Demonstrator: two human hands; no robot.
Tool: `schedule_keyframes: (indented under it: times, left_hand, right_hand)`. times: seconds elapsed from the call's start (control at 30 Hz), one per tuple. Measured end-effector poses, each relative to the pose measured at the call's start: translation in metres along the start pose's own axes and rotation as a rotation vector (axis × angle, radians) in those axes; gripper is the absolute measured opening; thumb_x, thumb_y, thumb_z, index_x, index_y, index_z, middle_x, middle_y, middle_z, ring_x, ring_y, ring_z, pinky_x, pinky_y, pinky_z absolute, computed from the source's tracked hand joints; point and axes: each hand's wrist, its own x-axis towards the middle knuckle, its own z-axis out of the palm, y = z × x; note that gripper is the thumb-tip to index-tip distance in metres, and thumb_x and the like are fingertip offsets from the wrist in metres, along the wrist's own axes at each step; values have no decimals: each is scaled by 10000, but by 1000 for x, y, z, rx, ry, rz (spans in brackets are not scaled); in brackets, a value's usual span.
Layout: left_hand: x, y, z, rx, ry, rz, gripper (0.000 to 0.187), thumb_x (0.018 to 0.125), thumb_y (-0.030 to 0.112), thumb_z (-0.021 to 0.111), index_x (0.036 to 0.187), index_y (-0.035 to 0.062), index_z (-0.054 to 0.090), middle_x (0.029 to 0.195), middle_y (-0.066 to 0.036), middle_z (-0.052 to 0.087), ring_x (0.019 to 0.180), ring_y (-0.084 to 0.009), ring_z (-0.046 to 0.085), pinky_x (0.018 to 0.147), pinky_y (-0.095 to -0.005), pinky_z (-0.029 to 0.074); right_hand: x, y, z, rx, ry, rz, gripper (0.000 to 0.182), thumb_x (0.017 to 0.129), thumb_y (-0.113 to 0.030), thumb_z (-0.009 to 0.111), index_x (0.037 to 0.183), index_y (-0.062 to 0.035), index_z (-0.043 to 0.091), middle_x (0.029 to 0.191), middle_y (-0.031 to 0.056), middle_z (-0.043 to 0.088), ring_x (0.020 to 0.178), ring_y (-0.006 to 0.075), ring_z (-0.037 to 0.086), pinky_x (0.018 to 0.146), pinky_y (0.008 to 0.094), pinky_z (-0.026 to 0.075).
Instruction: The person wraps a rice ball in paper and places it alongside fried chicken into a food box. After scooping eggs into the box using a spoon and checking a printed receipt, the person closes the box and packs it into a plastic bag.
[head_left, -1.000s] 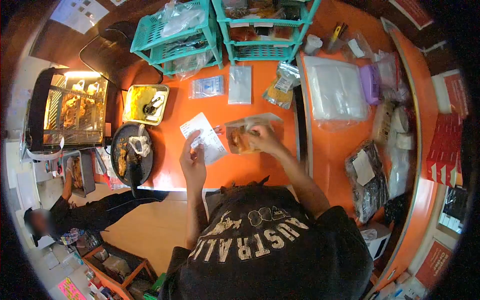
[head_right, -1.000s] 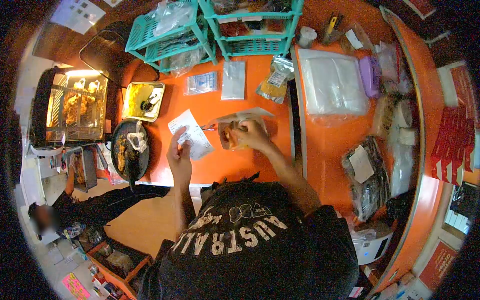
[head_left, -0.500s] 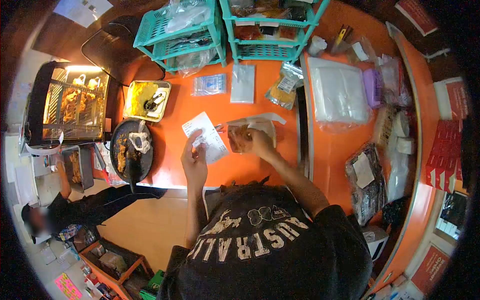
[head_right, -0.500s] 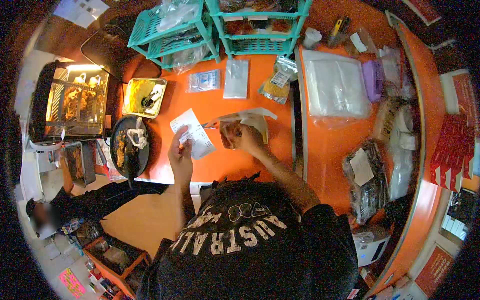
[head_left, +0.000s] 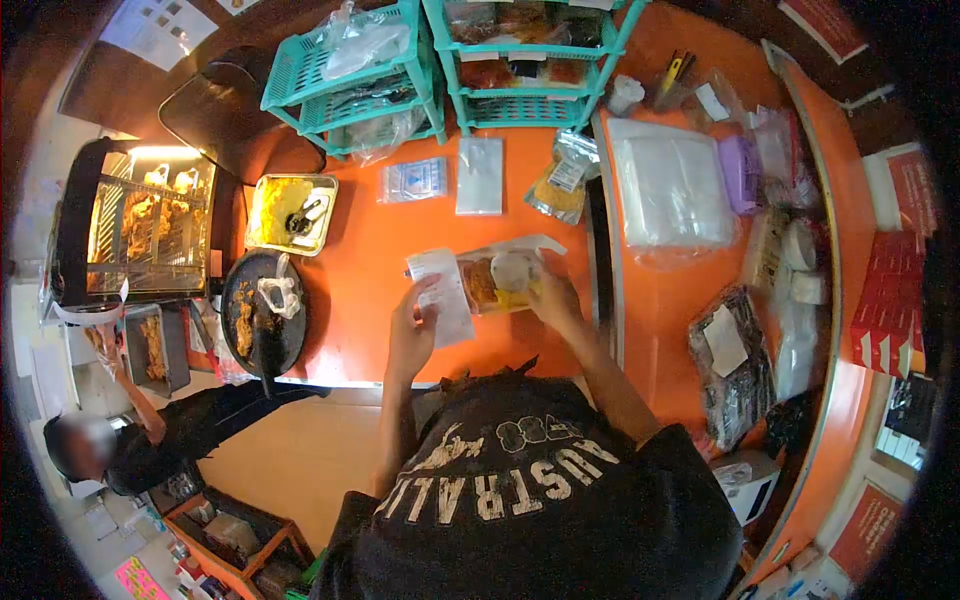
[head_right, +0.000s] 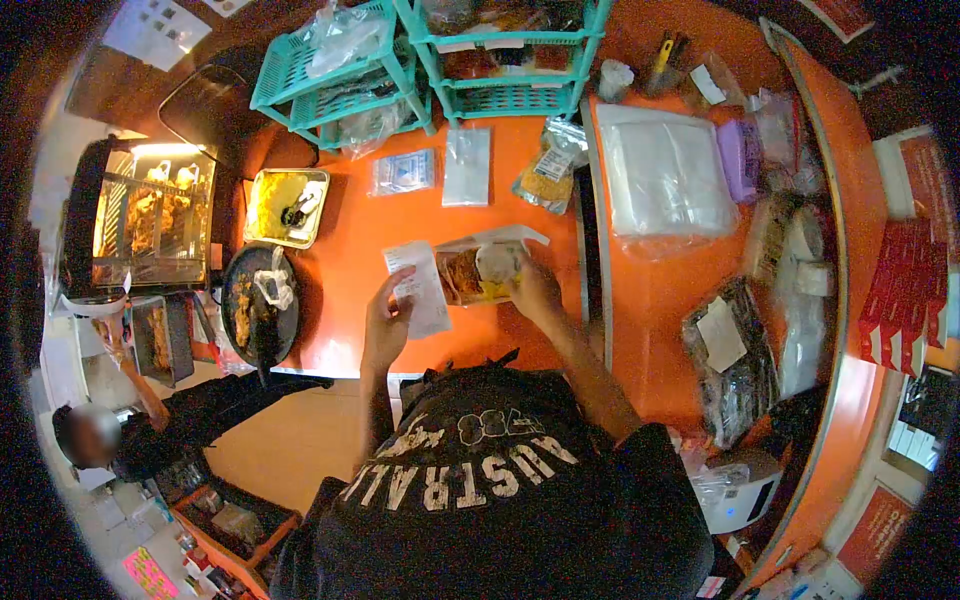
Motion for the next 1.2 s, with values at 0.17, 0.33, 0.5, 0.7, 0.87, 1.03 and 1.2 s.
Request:
schedule_keyframes:
  times: [0.17,0.33,0.5,0.7,0.87,1.03,1.2]
  left_hand:
    - [-5,11,6,-36,-184,-128,493,870,-120,491,1324,70,515,1250,-104,592,923,-149,626,777,-291,528]
    - [-3,10,36,11,-424,-25,523,852,-111,530,1337,84,506,1218,-100,593,935,-153,619,789,-280,525]
    - [4,-31,44,-52,-169,31,311,865,-53,583,1162,31,547,1039,-75,567,952,-187,586,715,-288,513]
    - [21,-1,20,202,173,121,305,890,-9,586,1180,54,516,1196,-96,508,1111,-216,527,801,-325,521]
    - [36,-19,21,271,98,142,438,887,-6,597,1299,59,465,1312,-124,482,1196,-246,509,918,-376,490]
    - [38,-34,29,210,-19,123,552,874,-27,608,1376,86,406,1351,-139,468,1231,-266,491,968,-414,458]
    - [38,-35,30,197,-74,96,588,893,20,621,1418,104,370,1377,-112,476,1241,-264,493,993,-435,431]
  right_hand:
    - [-13,-49,-39,38,6,-11,619,878,-271,662,1378,-25,393,1027,199,633,850,308,645,728,369,528]
    - [-19,-73,-59,1066,-330,159,521,910,-217,644,1332,-1,427,1010,105,629,881,181,623,755,293,500]
    - [-22,4,-42,908,238,119,334,925,-147,626,1197,-5,493,1071,112,611,957,168,611,779,302,504]
    - [-66,101,-99,399,688,340,287,907,-51,597,1171,-3,497,1050,149,630,816,266,654,772,342,503]
    - [-87,119,-115,-330,492,382,236,823,-14,623,1059,-18,613,1108,185,595,1057,346,566,899,437,452]
    - [-71,126,-110,-267,514,140,331,829,-78,628,1157,-39,606,1134,182,573,1158,372,488,974,458,395]
    - [-50,113,-105,-705,655,195,386,847,-108,615,1221,-22,569,1134,186,570,1145,378,492,979,469,387]
